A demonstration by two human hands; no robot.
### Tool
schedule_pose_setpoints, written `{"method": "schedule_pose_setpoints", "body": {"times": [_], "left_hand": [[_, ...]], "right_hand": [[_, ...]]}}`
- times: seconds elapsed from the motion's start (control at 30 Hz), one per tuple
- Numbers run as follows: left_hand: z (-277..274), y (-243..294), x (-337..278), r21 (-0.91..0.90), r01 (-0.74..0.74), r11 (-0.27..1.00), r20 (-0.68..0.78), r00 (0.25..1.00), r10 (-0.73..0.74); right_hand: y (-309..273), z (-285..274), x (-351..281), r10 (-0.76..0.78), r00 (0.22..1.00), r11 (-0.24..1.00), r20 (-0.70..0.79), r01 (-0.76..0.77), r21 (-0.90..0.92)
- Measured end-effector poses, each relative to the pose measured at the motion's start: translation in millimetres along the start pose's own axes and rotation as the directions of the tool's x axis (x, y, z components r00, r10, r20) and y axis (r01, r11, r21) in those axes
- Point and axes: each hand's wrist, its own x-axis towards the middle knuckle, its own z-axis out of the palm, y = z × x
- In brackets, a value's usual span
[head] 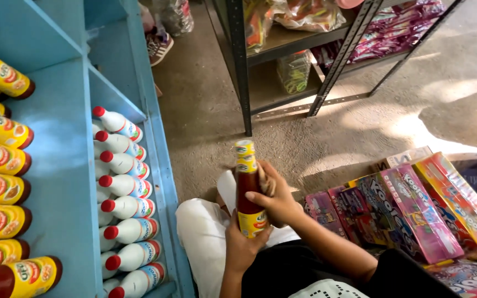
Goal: The person wipes dust off sauce bottles with a cleaning cloth and arranges them neatly on grocery store shelves.
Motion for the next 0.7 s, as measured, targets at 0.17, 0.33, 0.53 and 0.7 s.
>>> {"method": "schedule_pose_setpoints", "body": {"times": [0.17,0.33,0.53,0.7], "left_hand": [[5,32,18,0.345,0.017,0.938,-0.319,0.942,0.1],[13,31,15,0.47,0.063,0.881,-0.305,0.947,0.095],[24,29,-7,0.446,0.069,0.892,-0.205,0.978,0.027],[21,15,-4,0.403,0.115,0.908,-0.189,0.981,-0.041]], "right_hand": [[-16,29,-31,-0.314,0.949,0.66,0.005,0.222,-0.718],[-35,30,-13,-0.303,0.946,0.588,-0.113,0.092,-0.804],[-56,6,38,-0.258,0.937,0.877,-0.235,0.125,-0.465],[-40,11,31,-0.153,0.943,0.948,-0.295,0.056,-0.313]]}}
